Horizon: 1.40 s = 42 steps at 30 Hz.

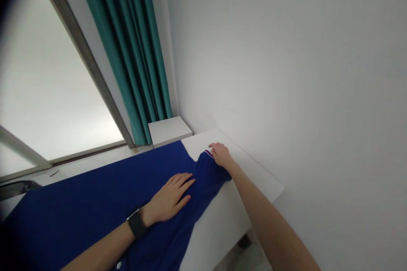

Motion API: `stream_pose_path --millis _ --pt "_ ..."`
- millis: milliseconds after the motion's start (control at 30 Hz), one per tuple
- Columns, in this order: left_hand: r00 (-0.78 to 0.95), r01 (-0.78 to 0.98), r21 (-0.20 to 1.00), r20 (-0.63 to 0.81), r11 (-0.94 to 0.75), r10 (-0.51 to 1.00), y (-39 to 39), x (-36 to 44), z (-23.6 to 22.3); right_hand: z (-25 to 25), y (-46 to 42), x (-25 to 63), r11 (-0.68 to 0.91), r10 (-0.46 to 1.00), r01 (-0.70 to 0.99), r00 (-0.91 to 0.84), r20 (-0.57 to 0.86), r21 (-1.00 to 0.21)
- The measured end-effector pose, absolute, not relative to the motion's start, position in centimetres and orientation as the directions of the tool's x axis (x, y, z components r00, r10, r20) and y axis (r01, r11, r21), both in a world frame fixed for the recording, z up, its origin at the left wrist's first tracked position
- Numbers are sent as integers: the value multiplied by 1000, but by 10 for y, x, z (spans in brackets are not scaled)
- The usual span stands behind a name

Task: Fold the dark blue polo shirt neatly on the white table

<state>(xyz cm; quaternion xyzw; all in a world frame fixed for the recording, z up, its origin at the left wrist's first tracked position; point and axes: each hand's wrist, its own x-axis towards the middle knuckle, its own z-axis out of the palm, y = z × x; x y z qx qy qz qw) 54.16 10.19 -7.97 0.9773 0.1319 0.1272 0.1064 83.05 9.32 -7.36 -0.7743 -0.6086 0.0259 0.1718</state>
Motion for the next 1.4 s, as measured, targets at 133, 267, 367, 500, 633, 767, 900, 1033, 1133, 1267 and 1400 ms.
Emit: stream_pose_path --millis 133,267,367,500,633,767,900,1033,1133,1267,1400 --pt "934 238 233 212 -943 288 102 542 -79 -75 116 822 -166 973 935 207 100 -314" --pt "934 244 239 205 -940 294 101 542 -78 -69 121 824 -175 978 909 204 36 -377" --pt "933 237 238 215 -942 289 102 542 -78 -59 120 829 -162 984 865 178 -12 -476" --pt "932 236 229 220 -944 287 103 541 -80 -50 114 830 -145 989 795 137 -58 -589" --pt "935 238 224 209 -945 285 102 541 -80 -40 109 827 -117 993 760 102 -61 -640" --pt "929 242 213 230 -947 289 100 541 -78 -23 111 818 -71 997 770 60 -38 -634" --pt "928 249 200 230 -948 293 100 541 -79 -12 113 804 -7 1000 803 16 11 -596" --pt "925 239 218 245 -946 290 101 541 -80 -19 105 803 -120 992 837 116 -41 -533" --pt "928 243 226 229 -943 293 101 541 -79 -31 91 815 -223 975 831 185 -124 -510" --pt "931 243 251 212 -937 299 100 542 -78 -38 68 838 -300 947 823 196 -255 -482" --pt "924 219 368 218 -904 313 103 542 -79 -25 49 854 -360 906 826 199 -373 -434"
